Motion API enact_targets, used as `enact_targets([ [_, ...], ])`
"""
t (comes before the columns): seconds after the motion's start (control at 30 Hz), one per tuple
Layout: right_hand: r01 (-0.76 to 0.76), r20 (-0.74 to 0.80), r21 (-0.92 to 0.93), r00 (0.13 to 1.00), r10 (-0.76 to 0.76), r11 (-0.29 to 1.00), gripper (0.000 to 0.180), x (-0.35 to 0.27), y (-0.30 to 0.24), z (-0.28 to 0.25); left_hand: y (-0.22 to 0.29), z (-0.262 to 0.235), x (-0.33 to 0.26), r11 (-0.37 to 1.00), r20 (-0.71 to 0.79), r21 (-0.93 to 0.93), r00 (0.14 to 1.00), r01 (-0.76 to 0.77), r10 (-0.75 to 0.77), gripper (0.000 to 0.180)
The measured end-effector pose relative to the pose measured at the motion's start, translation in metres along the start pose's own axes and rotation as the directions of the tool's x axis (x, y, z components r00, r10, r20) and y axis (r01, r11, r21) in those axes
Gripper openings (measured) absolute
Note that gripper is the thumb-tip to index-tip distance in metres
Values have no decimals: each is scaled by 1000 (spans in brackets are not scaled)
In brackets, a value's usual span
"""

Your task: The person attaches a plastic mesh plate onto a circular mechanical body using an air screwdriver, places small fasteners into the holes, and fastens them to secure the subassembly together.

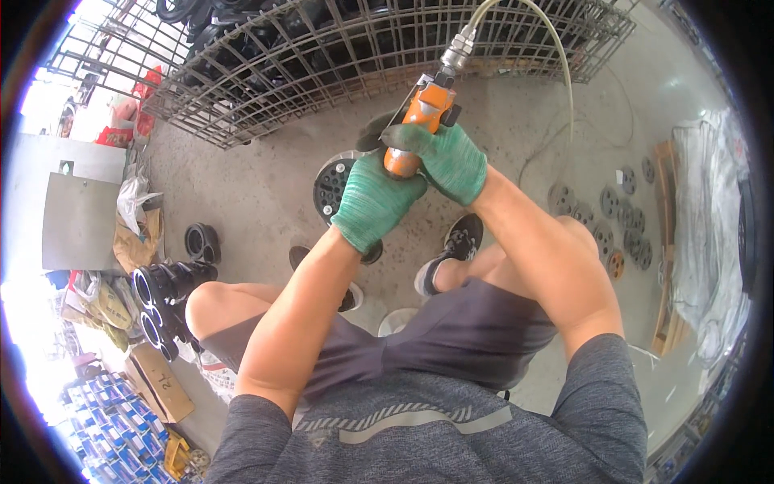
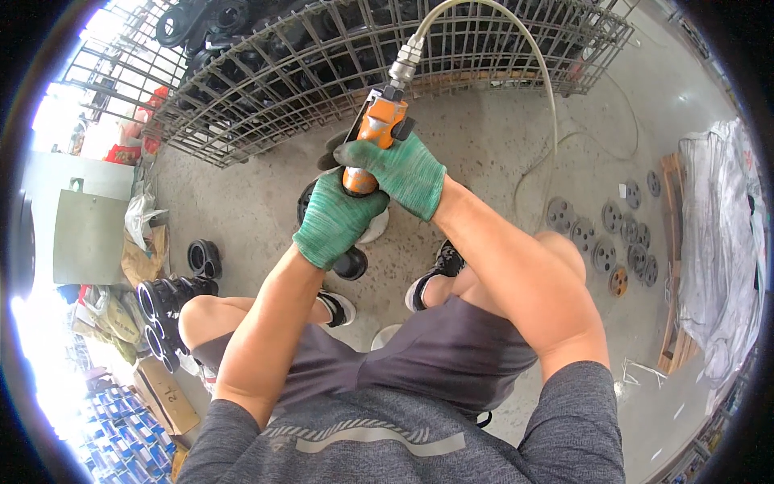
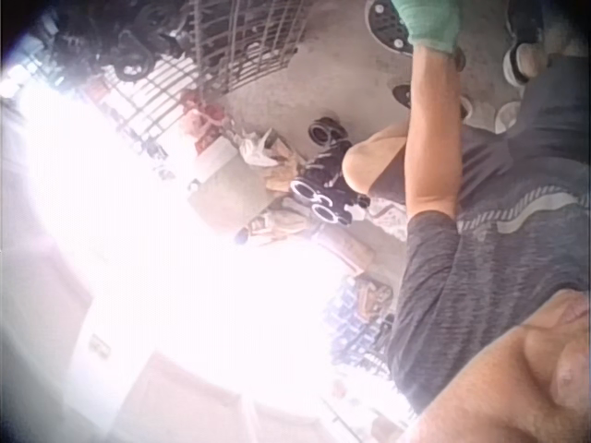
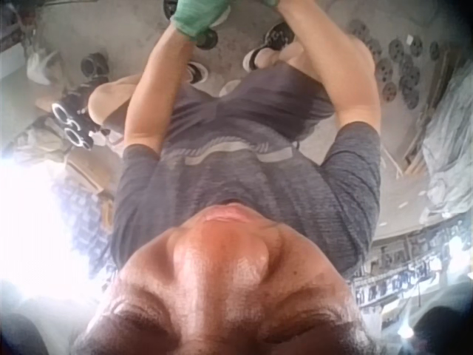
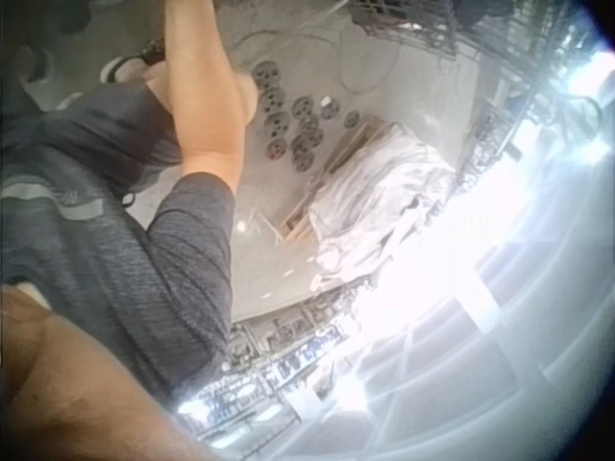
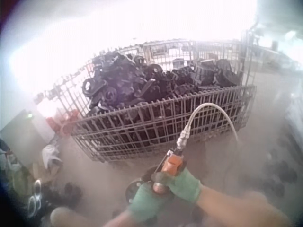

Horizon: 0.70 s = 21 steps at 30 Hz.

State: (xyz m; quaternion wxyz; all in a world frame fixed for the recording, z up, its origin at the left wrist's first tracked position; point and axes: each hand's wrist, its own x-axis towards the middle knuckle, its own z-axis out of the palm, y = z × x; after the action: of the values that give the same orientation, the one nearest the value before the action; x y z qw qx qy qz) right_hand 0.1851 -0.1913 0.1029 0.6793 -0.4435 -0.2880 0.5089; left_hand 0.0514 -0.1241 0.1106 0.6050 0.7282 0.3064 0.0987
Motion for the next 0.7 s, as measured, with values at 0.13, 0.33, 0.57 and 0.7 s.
enact_targets([
  [0.13,127,-18,-134,991,-131,983,36,5,11,-2,-15,5,0,999,-104,-6,994,-40,39,27],
  [0.33,179,-162,-406,951,-263,896,36,11,-18,15,2,-2,9,971,-179,-50,959,-234,221,39],
  [0.57,271,-104,-316,943,-317,909,37,18,-2,-1,16,-6,5,967,9,125,975,220,-223,24],
  [0.7,201,-68,-408,966,-249,891,43,20,-14,-4,10,0,7,968,68,-155,979,198,-190,26],
])
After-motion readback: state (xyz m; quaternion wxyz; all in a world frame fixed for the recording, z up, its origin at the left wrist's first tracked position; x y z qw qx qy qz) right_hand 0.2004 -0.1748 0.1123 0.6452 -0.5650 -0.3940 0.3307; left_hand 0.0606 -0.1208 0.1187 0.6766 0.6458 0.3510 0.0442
